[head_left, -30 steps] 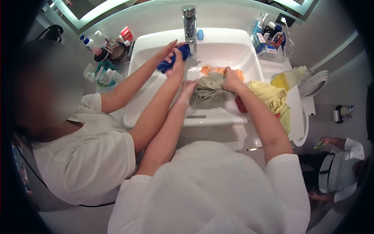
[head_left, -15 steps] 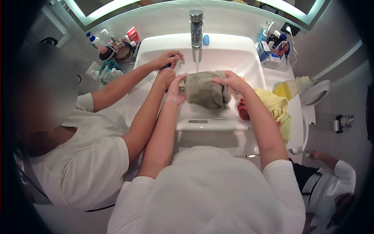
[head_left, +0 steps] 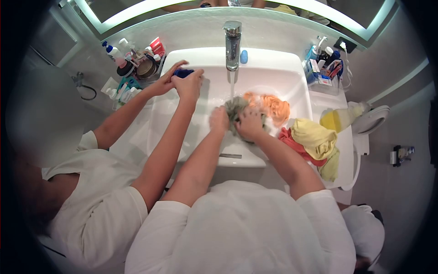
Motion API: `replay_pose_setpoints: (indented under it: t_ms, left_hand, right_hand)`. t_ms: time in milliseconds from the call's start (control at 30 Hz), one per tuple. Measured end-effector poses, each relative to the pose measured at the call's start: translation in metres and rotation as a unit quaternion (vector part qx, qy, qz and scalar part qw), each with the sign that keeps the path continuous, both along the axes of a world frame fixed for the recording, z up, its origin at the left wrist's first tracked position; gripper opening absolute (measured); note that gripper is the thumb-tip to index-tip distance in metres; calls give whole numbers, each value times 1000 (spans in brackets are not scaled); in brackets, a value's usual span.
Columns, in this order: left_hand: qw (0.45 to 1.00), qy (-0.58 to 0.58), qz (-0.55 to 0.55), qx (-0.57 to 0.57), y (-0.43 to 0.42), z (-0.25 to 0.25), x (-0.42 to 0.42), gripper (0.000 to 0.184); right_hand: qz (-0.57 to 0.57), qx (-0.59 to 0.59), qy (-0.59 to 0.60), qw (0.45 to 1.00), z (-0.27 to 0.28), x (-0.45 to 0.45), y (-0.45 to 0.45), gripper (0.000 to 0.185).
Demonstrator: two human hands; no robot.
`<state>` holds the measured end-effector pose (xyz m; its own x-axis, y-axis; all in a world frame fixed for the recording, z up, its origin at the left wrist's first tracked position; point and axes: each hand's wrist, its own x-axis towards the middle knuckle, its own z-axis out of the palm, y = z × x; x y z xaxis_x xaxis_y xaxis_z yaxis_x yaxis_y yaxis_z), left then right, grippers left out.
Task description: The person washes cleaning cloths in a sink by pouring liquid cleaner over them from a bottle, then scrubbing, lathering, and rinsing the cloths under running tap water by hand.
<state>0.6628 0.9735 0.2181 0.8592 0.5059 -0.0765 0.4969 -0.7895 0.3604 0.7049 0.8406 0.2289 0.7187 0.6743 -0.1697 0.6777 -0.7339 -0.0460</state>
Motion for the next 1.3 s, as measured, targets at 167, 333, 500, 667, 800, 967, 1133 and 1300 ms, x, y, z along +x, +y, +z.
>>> replay_pose_setpoints:
  t_ms: [167,333,500,667,800,967,1133,1300]
  left_hand:
    - [969,194,-148,-35,19,22,-3,37]
    - [929,64,9,-365,34,10,-2,37]
    - [518,-136,133,-834,18,44,1,48]
    - [328,-187,28,-926,11,-59,44,39]
    - [429,-230,202,-850,-8,-9,30,29]
    - [513,-160,196,-820,-13,6,27,24]
    - [477,-222,144,-838,27,61,44,45]
    - [389,-336,64,-856,59,101,55,45]
  right_hand:
    - [62,-49,45,996,23,15,-28,71]
    - [47,20,31,998,27,25,-34,50]
    - [-78,505,92,855,15,37,-16,25]
    - [-83,639,223,732,66,-21,40,26]
    - [-141,611,143,765,56,-12,48,30]
    - [-146,519,85,838,7,36,35,32]
    - [-129,655,163,726,-30,60,37,32]
    - [3,419,237,876,-2,41,8,36]
